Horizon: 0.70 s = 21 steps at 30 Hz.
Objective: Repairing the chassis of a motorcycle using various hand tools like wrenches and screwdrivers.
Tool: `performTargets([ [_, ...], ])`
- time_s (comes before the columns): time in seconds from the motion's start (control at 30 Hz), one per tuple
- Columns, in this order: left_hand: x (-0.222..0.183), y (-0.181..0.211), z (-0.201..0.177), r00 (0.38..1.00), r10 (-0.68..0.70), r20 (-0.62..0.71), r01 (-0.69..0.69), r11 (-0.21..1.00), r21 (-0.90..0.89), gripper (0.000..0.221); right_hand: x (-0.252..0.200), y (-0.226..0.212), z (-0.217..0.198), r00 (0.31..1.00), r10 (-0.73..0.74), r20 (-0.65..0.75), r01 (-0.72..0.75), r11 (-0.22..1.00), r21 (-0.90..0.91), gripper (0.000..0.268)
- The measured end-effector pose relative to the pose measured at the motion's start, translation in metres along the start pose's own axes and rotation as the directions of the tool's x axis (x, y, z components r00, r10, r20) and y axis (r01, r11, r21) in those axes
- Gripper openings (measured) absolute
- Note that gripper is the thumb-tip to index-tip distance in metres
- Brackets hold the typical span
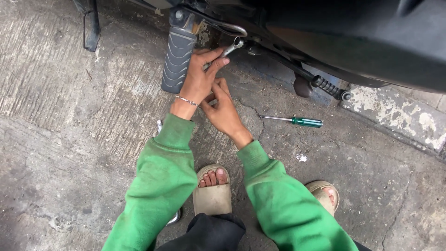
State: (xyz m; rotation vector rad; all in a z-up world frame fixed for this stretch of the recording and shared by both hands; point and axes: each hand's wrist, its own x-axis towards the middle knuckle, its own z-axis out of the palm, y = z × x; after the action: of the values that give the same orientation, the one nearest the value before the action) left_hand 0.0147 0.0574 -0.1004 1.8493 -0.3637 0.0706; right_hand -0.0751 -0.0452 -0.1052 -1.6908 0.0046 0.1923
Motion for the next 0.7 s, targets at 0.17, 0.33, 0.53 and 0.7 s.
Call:
performTargets([
  [0.17,0.021,0.032,-0.011,0.998,-0.058,-0.009,0.058,0.966,0.251,0.021,-0.037,-0.013,-0.009,0.992,0.128,0.017,-0.127,0.99,-0.06,0.034],
  [0.33,0.036,0.012,-0.003,0.995,0.076,-0.062,-0.06,0.973,0.224,0.021,-0.088,0.019,-0.005,0.923,0.384,0.032,-0.38,0.92,-0.096,0.034],
  [0.53,0.045,-0.038,0.014,0.985,-0.032,-0.167,0.023,0.998,-0.055,0.017,-0.124,0.039,0.019,0.912,0.393,0.117,-0.391,0.919,-0.043,0.027],
  [0.7,0.043,0.038,-0.022,0.938,0.282,-0.202,-0.256,0.956,0.145,0.023,-0.12,0.037,0.027,0.877,0.451,0.163,-0.44,0.892,-0.102,0.027],
])
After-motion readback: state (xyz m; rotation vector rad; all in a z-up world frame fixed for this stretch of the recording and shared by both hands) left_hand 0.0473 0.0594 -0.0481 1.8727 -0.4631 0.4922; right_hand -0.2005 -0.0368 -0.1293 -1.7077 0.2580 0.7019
